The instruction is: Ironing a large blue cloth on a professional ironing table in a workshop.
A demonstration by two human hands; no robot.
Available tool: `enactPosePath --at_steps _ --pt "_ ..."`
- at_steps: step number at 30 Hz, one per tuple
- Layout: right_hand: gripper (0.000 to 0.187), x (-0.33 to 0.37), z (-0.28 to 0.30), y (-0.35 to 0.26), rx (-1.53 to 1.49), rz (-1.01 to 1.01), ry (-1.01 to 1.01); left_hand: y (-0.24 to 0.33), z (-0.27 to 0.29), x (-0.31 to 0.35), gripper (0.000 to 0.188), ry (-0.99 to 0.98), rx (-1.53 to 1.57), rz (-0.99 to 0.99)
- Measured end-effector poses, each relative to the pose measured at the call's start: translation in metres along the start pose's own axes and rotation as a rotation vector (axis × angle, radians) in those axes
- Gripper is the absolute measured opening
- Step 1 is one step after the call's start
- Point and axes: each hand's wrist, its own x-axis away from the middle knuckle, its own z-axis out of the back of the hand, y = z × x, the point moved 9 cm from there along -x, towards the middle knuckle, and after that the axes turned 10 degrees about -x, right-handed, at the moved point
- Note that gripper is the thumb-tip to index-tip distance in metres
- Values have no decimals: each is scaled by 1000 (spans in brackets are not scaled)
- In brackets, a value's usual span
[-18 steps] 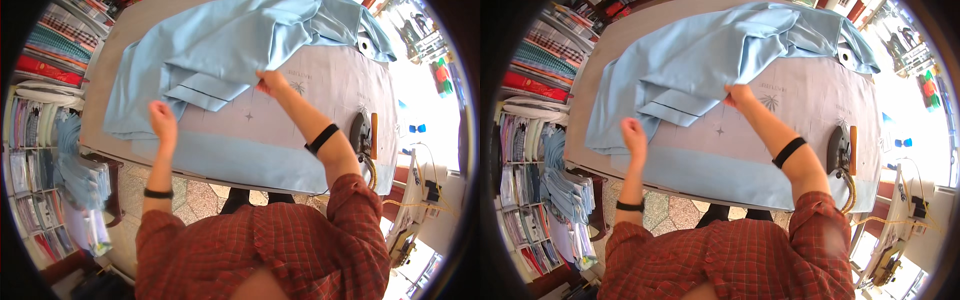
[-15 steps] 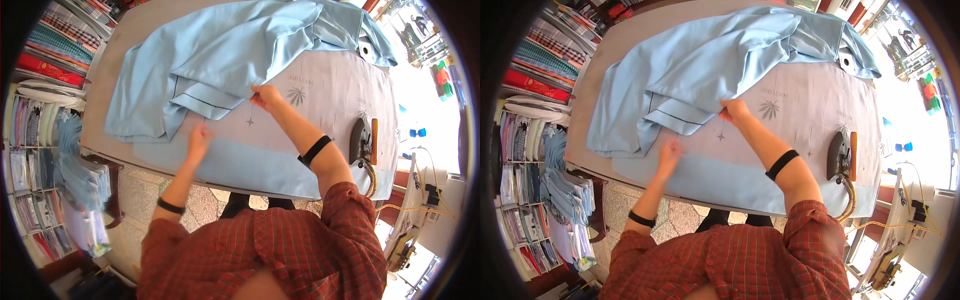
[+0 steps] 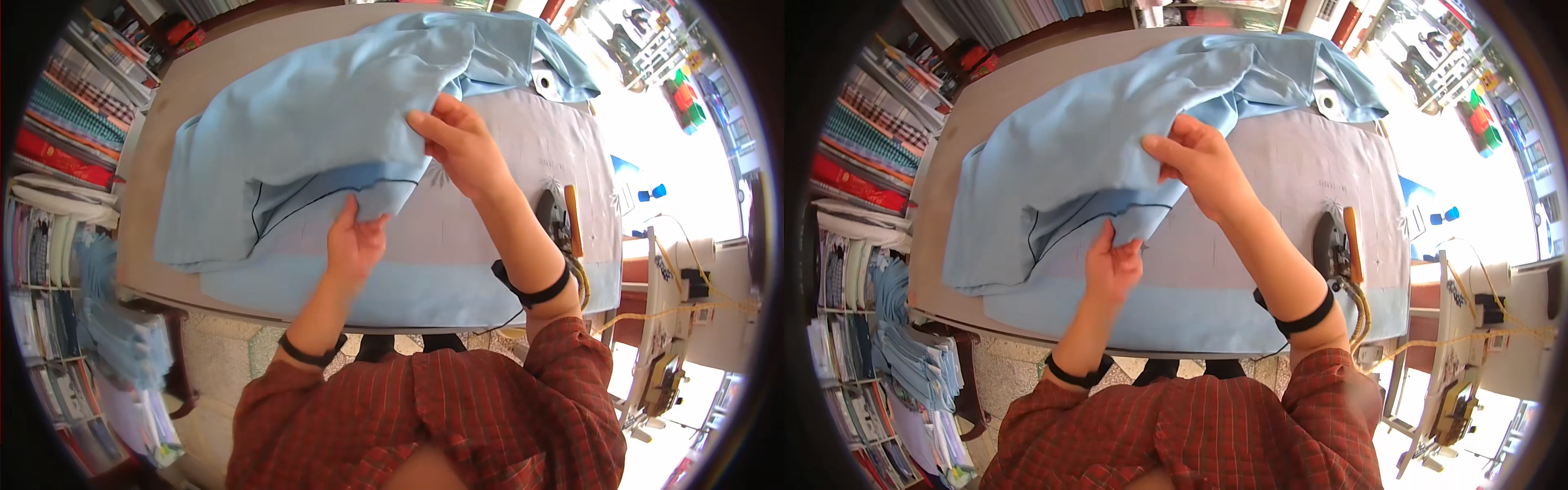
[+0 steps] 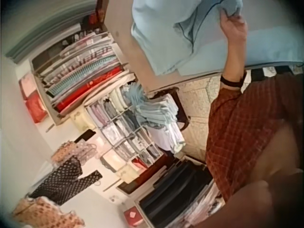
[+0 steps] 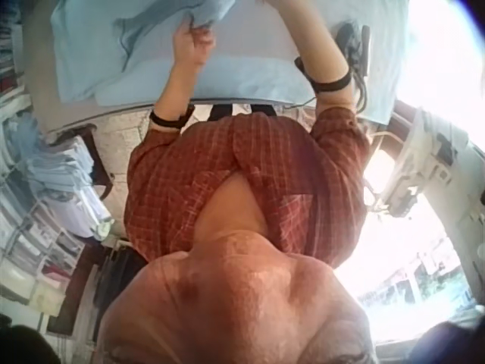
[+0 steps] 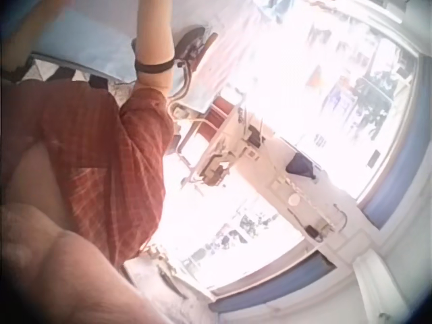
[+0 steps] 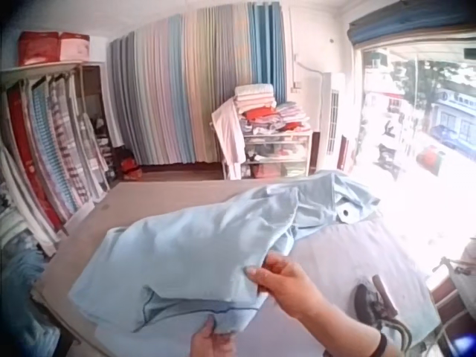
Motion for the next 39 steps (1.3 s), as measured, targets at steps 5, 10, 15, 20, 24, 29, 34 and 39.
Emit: enactPosePath --at_steps 5,10,15,20,24,29,34,39 --pt "18 92 78 53 261 -271 140 -137 107 49 36 315 370 383" --pt "31 210 224 191 374 -605 574 -151 112 63 46 430 273 354" --pt "46 216 187 228 -671 -376 489 -125 77 51 40 220 271 288" --pt "56 220 84 325 -1184 -701 39 -97 59 61 37 358 259 219" --pt "57 131 102 231 -357 -8 183 -87 26 68 33 173 261 248" --pt "51 139 184 136 -794 152 631 -106 63 78 41 193 266 311" --pt "40 259 279 96 162 189 992 -166 88 97 64 71 -147 640" --pt "33 372 324 124 971 -150 1423 -129 92 99 42 -67 -1224 547"
